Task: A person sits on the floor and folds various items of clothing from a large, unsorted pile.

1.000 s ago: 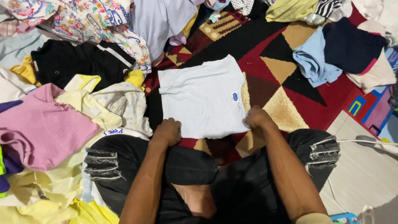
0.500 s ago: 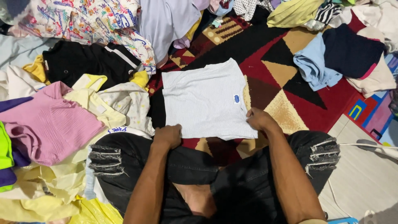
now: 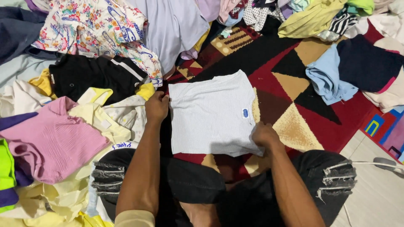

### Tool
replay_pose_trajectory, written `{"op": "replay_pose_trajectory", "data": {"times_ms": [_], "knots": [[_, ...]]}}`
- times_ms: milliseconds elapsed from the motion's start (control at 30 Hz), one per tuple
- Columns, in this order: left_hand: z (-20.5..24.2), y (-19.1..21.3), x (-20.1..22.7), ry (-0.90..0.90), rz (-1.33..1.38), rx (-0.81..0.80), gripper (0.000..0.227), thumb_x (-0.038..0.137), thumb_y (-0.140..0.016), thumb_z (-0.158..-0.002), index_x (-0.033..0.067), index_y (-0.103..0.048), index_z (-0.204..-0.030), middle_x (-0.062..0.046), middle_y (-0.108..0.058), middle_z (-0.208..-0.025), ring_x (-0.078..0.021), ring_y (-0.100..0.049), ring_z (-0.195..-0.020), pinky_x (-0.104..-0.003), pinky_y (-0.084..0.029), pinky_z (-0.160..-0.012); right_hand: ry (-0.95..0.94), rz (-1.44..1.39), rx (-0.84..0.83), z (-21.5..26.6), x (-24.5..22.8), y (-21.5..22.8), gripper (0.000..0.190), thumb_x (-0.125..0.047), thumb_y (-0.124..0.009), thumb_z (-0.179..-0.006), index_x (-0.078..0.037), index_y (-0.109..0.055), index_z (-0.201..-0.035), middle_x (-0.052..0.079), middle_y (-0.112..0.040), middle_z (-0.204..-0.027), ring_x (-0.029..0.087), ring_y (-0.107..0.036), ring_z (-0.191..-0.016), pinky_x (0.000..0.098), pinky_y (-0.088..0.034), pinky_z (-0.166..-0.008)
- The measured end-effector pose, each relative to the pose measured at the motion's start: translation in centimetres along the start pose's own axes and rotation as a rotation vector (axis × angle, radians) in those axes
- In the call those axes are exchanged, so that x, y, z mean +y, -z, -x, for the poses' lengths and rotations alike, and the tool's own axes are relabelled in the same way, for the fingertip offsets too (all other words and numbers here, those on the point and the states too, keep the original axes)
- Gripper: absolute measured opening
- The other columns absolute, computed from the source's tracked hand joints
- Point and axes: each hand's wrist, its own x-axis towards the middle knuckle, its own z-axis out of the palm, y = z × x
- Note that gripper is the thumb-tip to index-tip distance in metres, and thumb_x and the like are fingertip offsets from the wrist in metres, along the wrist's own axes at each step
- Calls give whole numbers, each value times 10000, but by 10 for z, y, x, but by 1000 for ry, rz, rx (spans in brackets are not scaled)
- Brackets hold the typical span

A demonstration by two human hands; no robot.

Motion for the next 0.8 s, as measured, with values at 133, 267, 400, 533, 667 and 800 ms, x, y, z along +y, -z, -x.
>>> {"op": "replay_pose_trajectory", "data": {"times_ms": [133, 267, 400, 533, 667, 800], "knots": [[-51, -23, 0, 53, -111, -61, 592, 517, -769, -1128, 208, -769, -1633, -171, -860, -1464, -429, -785, -1437, -577, -646, -1217, -52, 11, -30, -34, 15, -21, 809, -255, -636, -1038, 107, -541, -1756, 497, -525, -1736, 692, -688, -1498, 744, -544, -1277], [-65, -25, 31, 88, -193, -55, 443, 463, -758, -1131, 261, -812, -1522, -191, -859, -1420, -466, -793, -1406, -599, -648, -1205, -15, 6, -11, -37, 21, -27, 755, -330, -721, -1069, 55, -547, -1695, 478, -504, -1720, 719, -718, -1426, 777, -584, -1231], [-107, -22, 25, 151, -113, 81, 392, 465, -694, -1147, 239, -841, -1431, -203, -865, -1350, -453, -817, -1344, -575, -656, -1171, -82, 30, 18, -31, 12, -30, 714, -320, -720, -1033, 15, -604, -1653, 423, -538, -1679, 691, -780, -1345, 770, -629, -1155], [-74, -7, 39, 90, -204, -10, 469, 458, -742, -1092, 249, -793, -1508, -230, -860, -1394, -481, -806, -1363, -614, -648, -1187, -39, 70, 94, -65, 35, -63, 781, -326, -780, -977, 41, -566, -1633, 409, -560, -1607, 704, -799, -1283, 781, -645, -1108], [-4, 0, 58, -21, 183, -51, 286, 278, -687, -1163, 112, -826, -1350, -186, -871, -1138, -355, -832, -1064, -486, -674, -960, 32, 130, 179, -86, 66, -87, 725, -344, -756, -973, 81, -589, -1536, 420, -626, -1506, 684, -817, -1238, 738, -661, -1111], [46, 7, 61, 174, 630, -417, 633, 147, -666, -1180, 19, -555, -1791, -295, -757, -1600, -391, -817, -1361, -501, -726, -1126, 478, 575, 1185, -166, 149, -194, 614, -371, -714, -899, 136, -825, -1227, 274, -709, -754, 419, -789, -663, 495, -620, -593]]}}
